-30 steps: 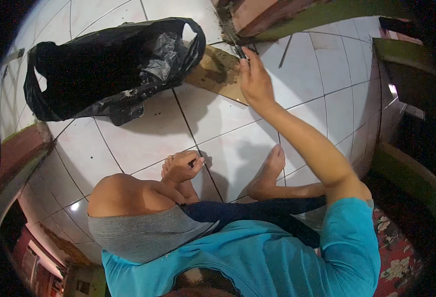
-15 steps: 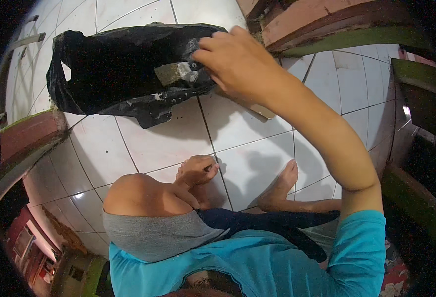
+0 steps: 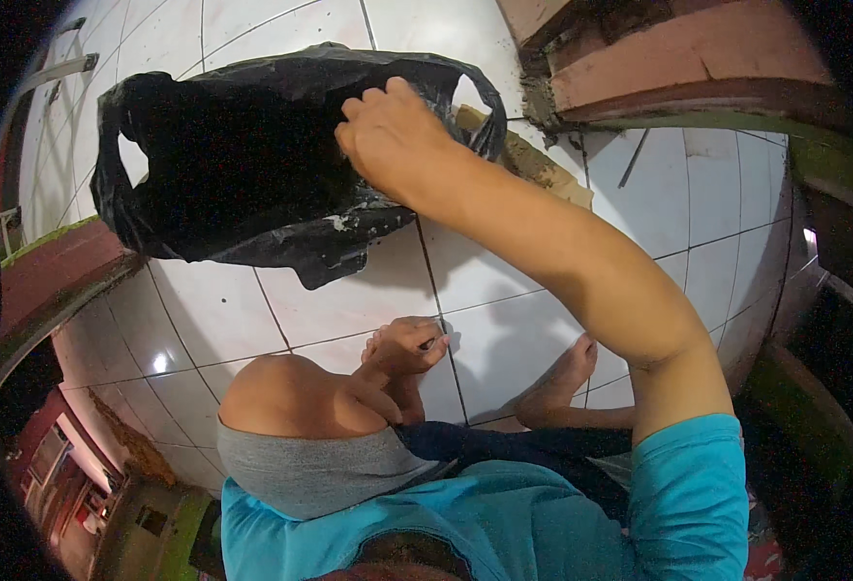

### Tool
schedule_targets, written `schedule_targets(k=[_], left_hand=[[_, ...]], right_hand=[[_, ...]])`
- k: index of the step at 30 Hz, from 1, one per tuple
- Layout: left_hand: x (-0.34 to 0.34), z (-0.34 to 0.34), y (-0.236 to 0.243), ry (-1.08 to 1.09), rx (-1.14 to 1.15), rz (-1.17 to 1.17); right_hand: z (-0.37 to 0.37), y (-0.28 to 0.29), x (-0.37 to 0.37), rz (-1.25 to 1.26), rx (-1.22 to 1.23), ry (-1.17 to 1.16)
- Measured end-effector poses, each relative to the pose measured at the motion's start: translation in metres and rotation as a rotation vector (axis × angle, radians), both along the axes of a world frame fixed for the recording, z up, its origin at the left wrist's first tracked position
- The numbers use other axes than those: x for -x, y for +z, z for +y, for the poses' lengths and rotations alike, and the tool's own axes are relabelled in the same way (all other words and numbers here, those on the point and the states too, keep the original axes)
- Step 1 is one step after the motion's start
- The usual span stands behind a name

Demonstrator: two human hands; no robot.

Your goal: The person applies mortar to the edge of a wall near a doorway using a putty knife, taking mortar from a black plastic bag.

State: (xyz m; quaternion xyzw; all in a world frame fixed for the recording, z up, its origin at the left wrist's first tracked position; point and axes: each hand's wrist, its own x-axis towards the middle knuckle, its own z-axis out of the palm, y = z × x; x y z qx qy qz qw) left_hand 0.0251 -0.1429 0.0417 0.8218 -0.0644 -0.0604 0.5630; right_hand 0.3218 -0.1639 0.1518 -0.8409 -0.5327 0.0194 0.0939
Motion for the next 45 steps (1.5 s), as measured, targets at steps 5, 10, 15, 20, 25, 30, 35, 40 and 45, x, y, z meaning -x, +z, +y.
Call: schedule_targets(k=[5,10,15,20,25,30,35,40,45], left_hand=[[0.001,0.0,-0.009,-0.006,0.029,-0.017],[0.004,0.001,-0.018,-0.038,0.096,-0.003],[0.003,0.001,-0.019,-0.054,0.087,-0.022],[0.002,0.0,-0.019,-0.038,0.125,-0.028],[0.007,0.001,-0.022,-0.05,0.09,-0.016],[0.003,0.001,-0.006,-0.04,0.087,0.055],[-0.005,0.004,0.0,-0.005,0.102,0.014],[0.005,0.0,-0.001,0.006,-0.068,0.035],[-0.001,-0.001,-0.004,-0.052,-0.034,0.021]], right_hand=[[-0.003,-0.01,0.002,-0.065,-0.033,-0.051],[-0.002,-0.021,-0.002,0.108,0.008,-0.075],[0.006,-0.026,0.003,0.165,-0.02,-0.044],[0.001,-0.032,0.003,0.237,-0.073,-0.083],[0.004,-0.029,0.011,0.309,-0.088,-0.092],[-0.019,-0.032,0.013,0.426,-0.192,-0.161],[-0.022,-0.027,0.018,0.513,-0.17,-0.202],[-0.016,-0.025,0.021,0.27,-0.063,-0.201],[-0.006,-0.041,0.021,0.272,-0.095,-0.171]])
